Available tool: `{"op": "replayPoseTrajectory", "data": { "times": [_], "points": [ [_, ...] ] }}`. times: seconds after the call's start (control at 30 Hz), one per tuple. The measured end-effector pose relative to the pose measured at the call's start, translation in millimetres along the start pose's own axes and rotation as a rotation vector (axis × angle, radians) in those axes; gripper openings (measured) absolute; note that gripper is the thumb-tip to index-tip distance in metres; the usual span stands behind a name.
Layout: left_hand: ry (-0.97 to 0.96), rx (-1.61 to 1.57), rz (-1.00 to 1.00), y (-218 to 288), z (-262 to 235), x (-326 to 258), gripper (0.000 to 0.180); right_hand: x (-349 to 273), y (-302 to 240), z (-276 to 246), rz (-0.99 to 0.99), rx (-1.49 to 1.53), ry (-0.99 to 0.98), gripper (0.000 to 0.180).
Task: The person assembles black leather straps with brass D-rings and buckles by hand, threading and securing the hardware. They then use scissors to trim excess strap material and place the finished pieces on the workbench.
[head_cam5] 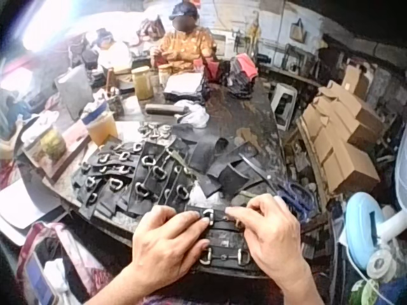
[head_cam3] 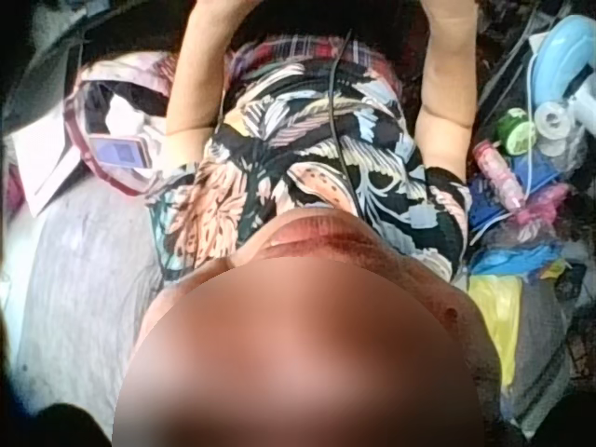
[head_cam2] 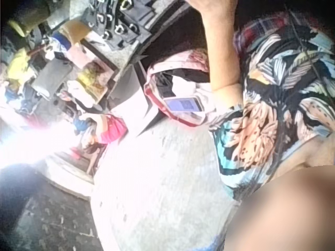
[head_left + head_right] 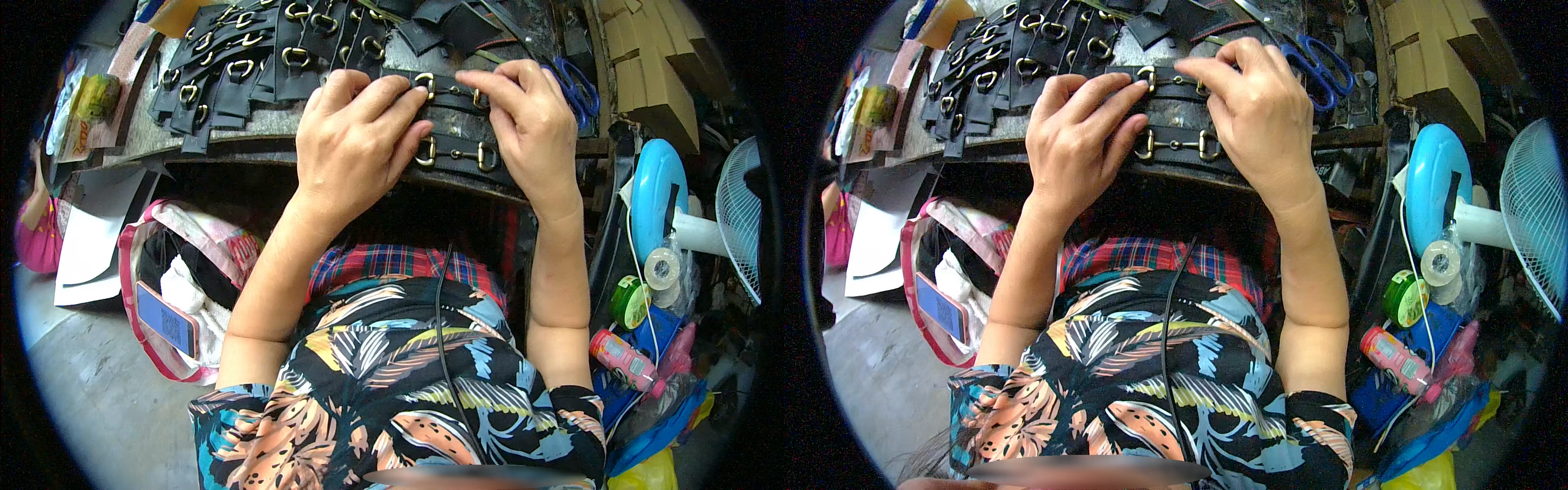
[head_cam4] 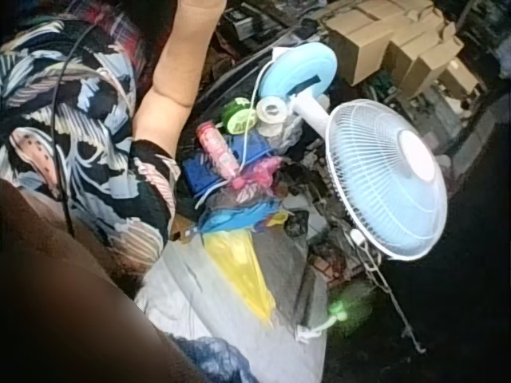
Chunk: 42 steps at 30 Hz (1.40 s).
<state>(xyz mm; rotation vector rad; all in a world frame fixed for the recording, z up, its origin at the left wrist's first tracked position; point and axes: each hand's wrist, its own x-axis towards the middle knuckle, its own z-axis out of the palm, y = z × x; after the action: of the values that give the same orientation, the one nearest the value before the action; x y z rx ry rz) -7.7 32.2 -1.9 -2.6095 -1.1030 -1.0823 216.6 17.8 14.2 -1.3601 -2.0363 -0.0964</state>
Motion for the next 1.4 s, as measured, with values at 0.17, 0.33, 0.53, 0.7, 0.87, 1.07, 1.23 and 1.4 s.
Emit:
{"op": "replayPoseTrajectory", "data": {
  "times": [0.17,0.33,0.53,0.7,0.87,1.07,1.23,1.4],
  "points": [
    [-0.009,-0.013,-0.038,3,0,-1,0.030,-5,-4,-2,0.042,-0.033,-0.018,0.026],
    [-0.016,-0.030,-0.070,6,-1,0,0.029,-6,-5,-2,0.051,-0.062,-0.006,0.024],
    [-0.034,-0.028,-0.073,7,-3,0,0.029,-7,-5,-4,0.055,-0.037,0.016,0.025],
    [-0.038,-0.023,-0.074,8,-3,1,0.030,-7,-4,-6,0.040,-0.046,0.014,0.026],
    [-0.038,-0.011,-0.073,8,-4,2,0.030,-5,-5,-6,0.050,-0.049,0.023,0.027],
    [-0.019,0.006,-0.051,8,-5,4,0.030,-2,-7,-7,-0.048,-0.078,-0.050,0.042],
    [0.005,0.004,-0.033,5,-3,5,0.029,0,-1,-6,-0.071,-0.068,-0.014,0.037],
    [0.013,0.020,-0.017,5,-3,6,0.028,-9,-1,-27,-0.041,0.208,0.022,0.036]
  ]
}}
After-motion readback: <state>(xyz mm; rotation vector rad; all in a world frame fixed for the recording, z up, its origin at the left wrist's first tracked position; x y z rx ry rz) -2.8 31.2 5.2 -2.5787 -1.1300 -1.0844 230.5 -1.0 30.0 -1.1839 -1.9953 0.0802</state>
